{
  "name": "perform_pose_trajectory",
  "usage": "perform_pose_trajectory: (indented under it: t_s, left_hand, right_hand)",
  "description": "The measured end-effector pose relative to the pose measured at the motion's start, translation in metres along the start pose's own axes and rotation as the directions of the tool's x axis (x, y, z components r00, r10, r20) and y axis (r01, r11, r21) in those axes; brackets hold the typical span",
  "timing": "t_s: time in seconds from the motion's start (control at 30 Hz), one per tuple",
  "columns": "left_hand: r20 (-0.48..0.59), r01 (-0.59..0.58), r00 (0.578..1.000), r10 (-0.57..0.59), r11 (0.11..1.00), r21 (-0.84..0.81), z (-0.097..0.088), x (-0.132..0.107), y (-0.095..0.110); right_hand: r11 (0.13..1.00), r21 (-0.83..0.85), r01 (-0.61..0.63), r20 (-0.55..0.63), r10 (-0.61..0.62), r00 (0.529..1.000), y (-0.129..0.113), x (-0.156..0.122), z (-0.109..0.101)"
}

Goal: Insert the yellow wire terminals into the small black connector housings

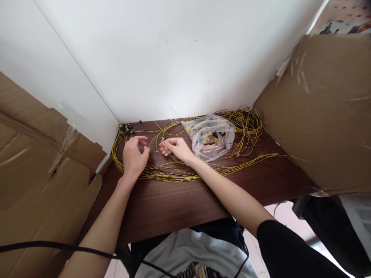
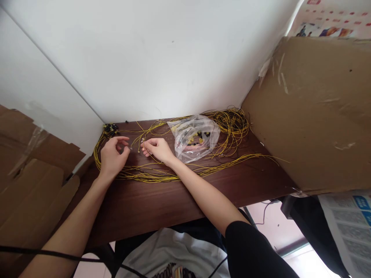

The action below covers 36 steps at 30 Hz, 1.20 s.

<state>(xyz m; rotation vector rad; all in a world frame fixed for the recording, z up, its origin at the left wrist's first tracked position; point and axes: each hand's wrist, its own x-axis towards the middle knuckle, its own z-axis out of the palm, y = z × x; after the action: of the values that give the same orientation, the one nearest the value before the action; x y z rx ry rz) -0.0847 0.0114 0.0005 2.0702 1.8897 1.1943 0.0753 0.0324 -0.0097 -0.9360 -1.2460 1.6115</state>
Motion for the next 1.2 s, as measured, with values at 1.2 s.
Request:
perform_pose_trajectory:
  t_s: [1.2]
  left_hand:
    - [0.180,0.198,0.971,-0.155,0.947,-0.252,0.010,-0.007,0.012]
  right_hand:
    - [0.879,-0.423,0.219,0.083,-0.203,0.976,0.009,-0.002,0.000]
